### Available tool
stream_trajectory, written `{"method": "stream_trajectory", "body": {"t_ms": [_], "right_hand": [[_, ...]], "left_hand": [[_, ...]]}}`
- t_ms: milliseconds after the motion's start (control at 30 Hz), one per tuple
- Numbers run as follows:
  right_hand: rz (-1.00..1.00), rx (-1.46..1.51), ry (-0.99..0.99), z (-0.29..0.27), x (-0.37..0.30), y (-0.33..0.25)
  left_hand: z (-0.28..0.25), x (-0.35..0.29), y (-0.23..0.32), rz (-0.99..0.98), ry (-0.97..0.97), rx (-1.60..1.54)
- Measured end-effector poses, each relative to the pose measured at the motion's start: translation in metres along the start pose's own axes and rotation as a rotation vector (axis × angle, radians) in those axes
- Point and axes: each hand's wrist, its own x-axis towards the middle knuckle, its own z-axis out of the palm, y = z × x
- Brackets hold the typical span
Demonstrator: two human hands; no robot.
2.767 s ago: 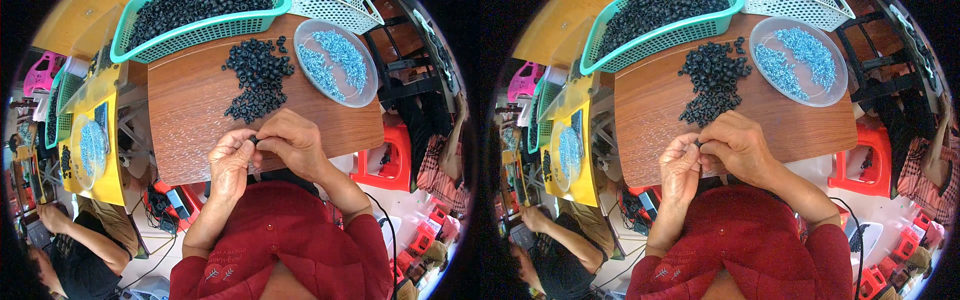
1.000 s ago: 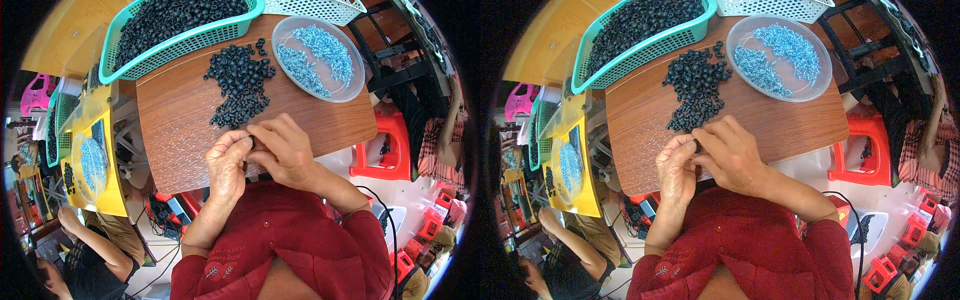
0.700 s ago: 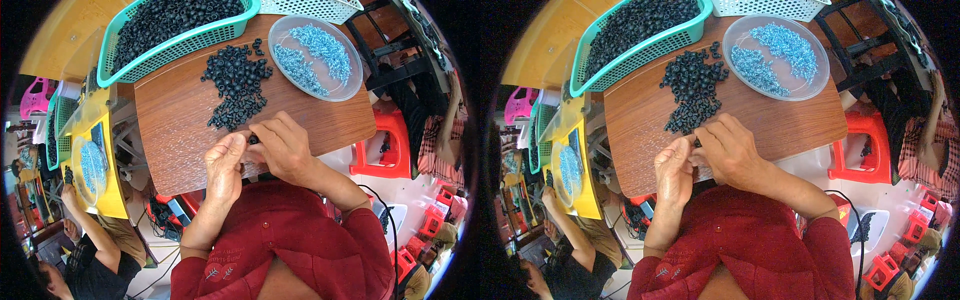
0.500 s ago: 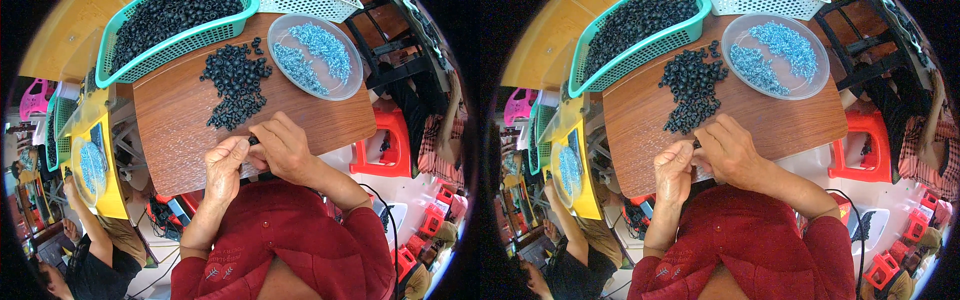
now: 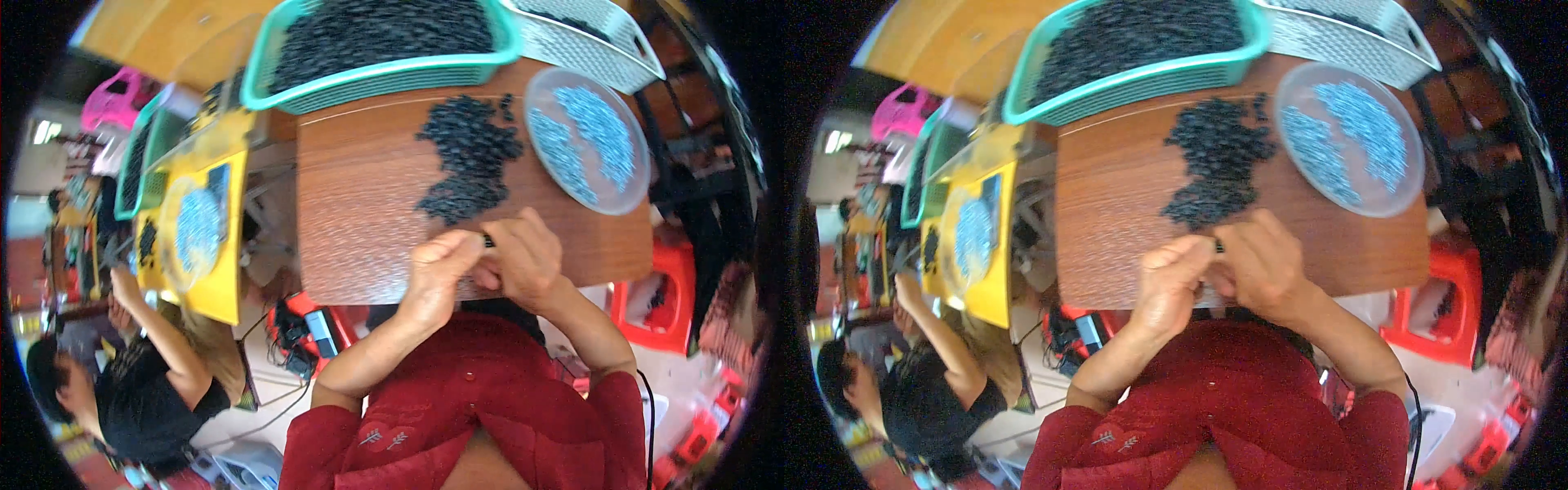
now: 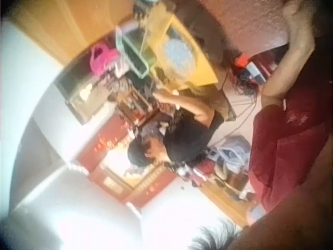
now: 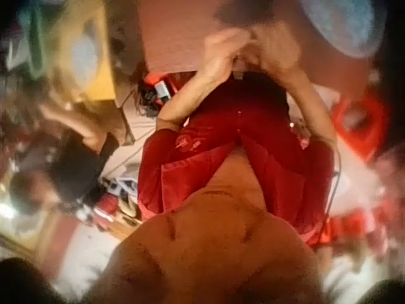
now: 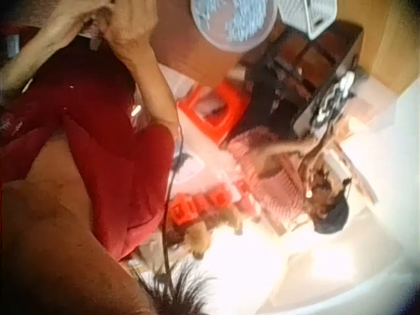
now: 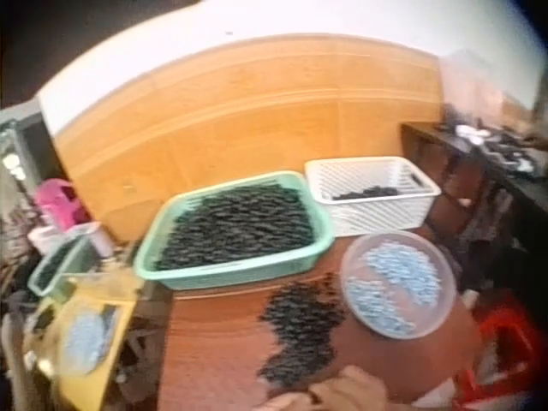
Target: The person assembles small items by picking up black plastic pieces and inserting small blue beads into them by hand.
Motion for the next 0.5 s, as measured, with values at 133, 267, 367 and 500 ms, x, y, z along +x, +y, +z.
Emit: {"method": "stream_trajectory", "body": {"t_ms": [133, 267, 367, 500], "right_hand": [[0.066, 0.026, -0.025, -0.007, 0.009, -0.003], [0.158, -0.070, 0.015, -0.041, 0.028, 0.008], [0.222, -0.165, 0.064, -0.071, 0.046, 0.029], [0.342, -0.259, 0.118, -0.098, 0.066, 0.080]], "left_hand": [[-0.016, -0.027, 0.016, 0.030, -0.035, 0.275], [-0.051, -0.061, 0.040, 0.038, -0.070, 0.395], [-0.077, -0.076, 0.064, -0.056, -0.157, 0.426], [-0.089, -0.084, 0.073, 0.032, -0.197, 0.523]]}}
